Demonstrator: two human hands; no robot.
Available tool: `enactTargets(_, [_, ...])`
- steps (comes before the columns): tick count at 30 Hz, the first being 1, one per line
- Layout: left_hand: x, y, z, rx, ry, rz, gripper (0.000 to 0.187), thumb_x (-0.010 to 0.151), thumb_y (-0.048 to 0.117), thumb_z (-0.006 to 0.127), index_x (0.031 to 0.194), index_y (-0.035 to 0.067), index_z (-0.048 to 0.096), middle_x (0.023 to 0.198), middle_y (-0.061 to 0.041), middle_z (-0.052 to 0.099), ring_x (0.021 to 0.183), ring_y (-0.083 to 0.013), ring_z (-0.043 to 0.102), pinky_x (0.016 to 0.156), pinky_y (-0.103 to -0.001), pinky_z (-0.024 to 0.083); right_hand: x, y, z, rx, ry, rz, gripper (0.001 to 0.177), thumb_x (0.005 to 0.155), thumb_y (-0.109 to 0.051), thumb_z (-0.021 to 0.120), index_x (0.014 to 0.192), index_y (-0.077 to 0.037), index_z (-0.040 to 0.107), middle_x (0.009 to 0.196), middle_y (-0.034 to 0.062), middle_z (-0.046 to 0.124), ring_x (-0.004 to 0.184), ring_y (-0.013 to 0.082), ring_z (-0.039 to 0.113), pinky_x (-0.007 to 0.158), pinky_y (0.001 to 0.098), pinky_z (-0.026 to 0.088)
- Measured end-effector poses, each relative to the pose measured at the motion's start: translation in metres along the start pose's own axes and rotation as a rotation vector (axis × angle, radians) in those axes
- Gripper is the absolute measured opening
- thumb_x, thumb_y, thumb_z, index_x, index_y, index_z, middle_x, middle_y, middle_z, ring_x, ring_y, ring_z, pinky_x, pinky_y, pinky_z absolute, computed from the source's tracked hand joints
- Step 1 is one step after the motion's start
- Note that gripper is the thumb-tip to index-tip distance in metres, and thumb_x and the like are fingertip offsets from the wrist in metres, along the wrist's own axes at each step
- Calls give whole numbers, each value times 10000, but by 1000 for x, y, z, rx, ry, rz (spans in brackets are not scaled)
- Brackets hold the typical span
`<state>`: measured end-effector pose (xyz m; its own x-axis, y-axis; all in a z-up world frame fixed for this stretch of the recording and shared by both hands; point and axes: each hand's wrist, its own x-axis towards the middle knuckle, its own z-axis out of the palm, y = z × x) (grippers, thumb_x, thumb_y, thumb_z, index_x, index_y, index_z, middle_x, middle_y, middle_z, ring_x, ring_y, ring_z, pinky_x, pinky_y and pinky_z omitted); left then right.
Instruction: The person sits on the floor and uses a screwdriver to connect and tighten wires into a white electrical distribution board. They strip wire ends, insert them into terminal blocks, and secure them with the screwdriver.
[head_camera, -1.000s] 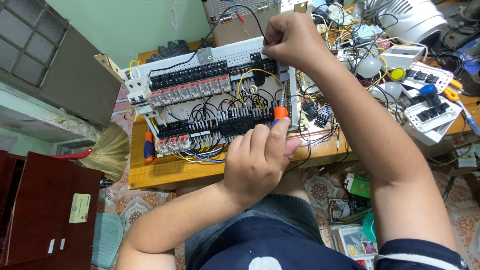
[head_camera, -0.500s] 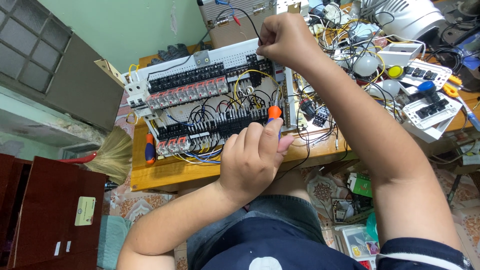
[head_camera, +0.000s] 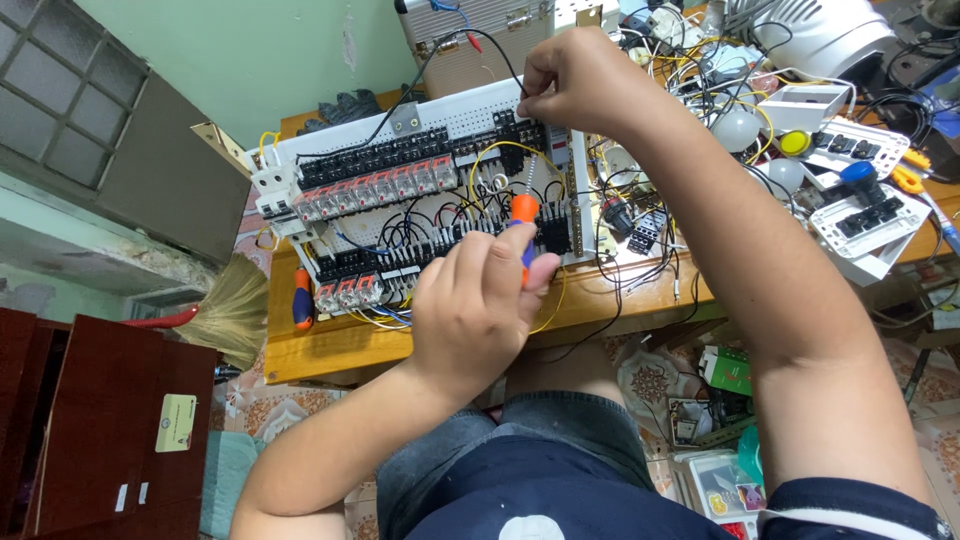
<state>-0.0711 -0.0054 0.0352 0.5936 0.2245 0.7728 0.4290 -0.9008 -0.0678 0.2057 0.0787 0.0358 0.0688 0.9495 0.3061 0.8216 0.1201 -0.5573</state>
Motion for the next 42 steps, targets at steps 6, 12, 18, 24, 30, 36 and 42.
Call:
enactTargets(6, [6,-9,-1,20,8,8,286,1093,370,546,1186,117,642,834,-13,540,656,-186,527,567,-319,423,12,15,11,-205,16,-127,177,845,-160,885,883,-32,770,979,119,542,876,309,583,712,453,485])
enactTargets(12, [19,-18,21,-29,10,31,265,1083,356,583,1151,104,627,844,-37,543,651,-223,536,597,-347,444,34,47,42,-287,133,-118,138,734,-156,911,789,-116,792,921,62,565,878,264,615,640,425,516])
enactTargets(18, [23,-20,38,42,16,35,246,1077,346,607,1133,106,621,822,-29,534,616,-212,504,539,-329,406,29,35,35,-224,76,-69,193,772,-187,949,754,-106,774,934,60,574,840,258,614,667,418,516])
enactTargets(24, [25,-14,41,88,-25,33,243,1066,341,635,1136,110,604,829,-39,509,611,-219,511,534,-348,405,24,27,27,-122,87,-63,156,771,-143,925,767,-96,777,913,51,571,762,249,617,639,414,509])
enactTargets(30, [24,-9,45,206,-21,90,254,1072,370,621,1120,120,613,798,-8,475,621,-196,480,539,-335,404,26,35,33,-127,126,-115,111,716,-136,891,741,-122,783,899,37,581,755,240,623,606,413,479])
enactTargets(36, [18,1,46,306,-12,148,290,1108,416,497,1093,152,616,791,15,458,606,-170,460,514,-320,385,29,43,37,-131,162,-186,114,719,-137,874,749,-114,767,891,45,583,774,246,617,599,410,466])
enactTargets(42, [10,5,50,332,8,182,289,1115,401,501,1136,130,599,784,9,451,607,-165,426,516,-312,343,24,33,31,-127,153,-166,144,736,-140,917,762,-99,781,910,62,586,740,251,624,589,416,490])
